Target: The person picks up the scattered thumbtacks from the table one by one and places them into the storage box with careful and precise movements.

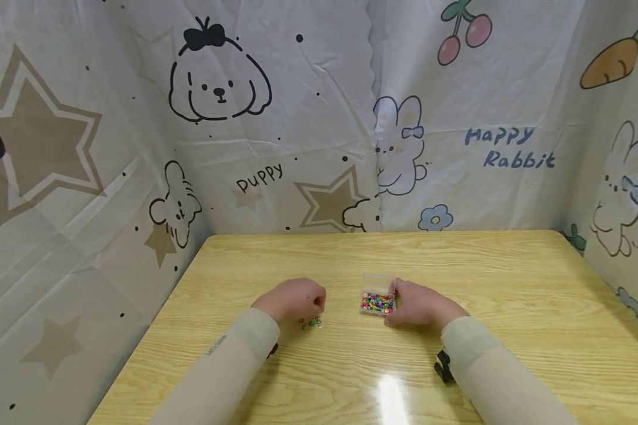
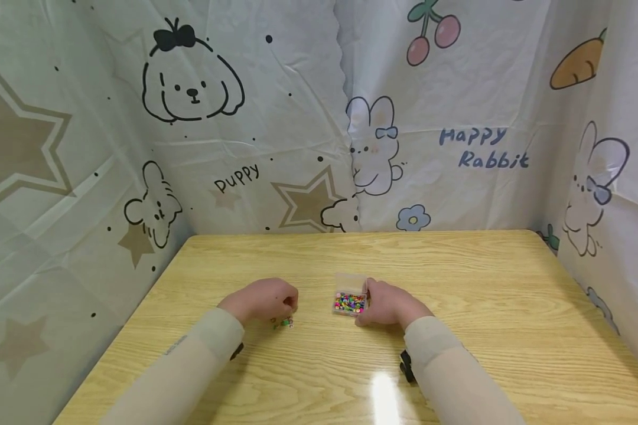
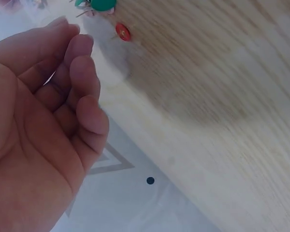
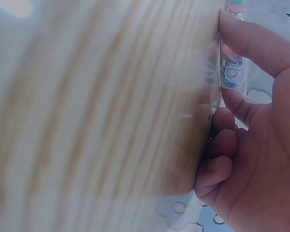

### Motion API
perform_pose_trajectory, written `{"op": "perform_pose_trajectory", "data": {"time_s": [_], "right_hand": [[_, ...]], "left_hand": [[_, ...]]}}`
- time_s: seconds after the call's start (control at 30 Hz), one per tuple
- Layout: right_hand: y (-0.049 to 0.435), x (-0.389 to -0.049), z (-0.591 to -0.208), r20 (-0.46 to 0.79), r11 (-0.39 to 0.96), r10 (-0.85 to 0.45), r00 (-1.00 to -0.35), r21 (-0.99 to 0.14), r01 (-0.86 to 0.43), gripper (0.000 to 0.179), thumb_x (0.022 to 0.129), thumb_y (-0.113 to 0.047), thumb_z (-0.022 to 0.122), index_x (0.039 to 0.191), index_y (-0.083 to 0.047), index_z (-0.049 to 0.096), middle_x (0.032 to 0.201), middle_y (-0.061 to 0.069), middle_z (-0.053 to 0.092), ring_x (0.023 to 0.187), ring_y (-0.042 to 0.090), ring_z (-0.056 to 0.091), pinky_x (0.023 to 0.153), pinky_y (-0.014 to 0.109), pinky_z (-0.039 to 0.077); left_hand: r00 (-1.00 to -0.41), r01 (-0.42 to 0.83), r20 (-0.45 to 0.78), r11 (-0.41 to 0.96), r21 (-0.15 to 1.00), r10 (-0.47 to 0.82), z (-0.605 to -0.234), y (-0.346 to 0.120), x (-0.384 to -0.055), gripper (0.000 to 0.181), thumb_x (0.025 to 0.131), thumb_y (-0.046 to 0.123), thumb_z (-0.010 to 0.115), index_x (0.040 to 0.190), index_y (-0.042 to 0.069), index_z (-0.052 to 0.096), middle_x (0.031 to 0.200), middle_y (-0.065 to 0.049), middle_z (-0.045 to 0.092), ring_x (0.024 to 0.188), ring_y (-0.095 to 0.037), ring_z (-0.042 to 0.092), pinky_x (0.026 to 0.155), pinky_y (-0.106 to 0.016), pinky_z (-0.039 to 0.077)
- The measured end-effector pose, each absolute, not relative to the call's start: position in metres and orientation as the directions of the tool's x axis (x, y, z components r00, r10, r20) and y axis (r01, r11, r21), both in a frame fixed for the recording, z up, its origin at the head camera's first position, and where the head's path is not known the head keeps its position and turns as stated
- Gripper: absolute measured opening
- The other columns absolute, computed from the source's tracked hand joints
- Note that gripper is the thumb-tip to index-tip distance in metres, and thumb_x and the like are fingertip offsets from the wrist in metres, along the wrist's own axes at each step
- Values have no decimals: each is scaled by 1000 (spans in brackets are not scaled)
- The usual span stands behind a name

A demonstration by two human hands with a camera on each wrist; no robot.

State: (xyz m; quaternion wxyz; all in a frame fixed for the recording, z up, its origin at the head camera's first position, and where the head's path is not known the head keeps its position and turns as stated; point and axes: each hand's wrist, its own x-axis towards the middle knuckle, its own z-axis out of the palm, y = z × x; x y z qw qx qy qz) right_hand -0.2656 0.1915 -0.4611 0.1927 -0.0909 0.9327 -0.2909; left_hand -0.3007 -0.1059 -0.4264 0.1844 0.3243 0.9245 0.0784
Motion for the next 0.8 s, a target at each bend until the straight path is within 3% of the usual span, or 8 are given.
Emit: {"op": "perform_pose_trajectory", "data": {"time_s": [0.2,0.5,0.8], "right_hand": [[192,-264,-460,-304,811,-282,-910,-582,-58,53,79,-33,87,111,-14,49,106,4,57,94,23,54,90,44,44],[193,-265,-459,-308,814,-280,-909,-578,-54,53,79,-34,86,111,-15,49,106,4,56,94,23,53,89,43,43],[192,-262,-458,-304,809,-280,-910,-586,-53,53,79,-33,87,111,-14,49,104,4,56,92,23,53,86,43,43]], "left_hand": [[-711,585,-297,770,253,638,-429,-108,-301,21,95,5,61,81,20,65,68,8,58,59,-8,50,65,-31,45],[-719,621,-248,760,192,650,-436,-101,-301,29,102,10,49,77,20,57,66,8,54,58,-9,47,63,-30,42],[-713,671,-185,735,98,676,-444,-76,-299,23,106,19,51,86,21,61,73,10,54,63,-9,49,63,-28,44]]}}
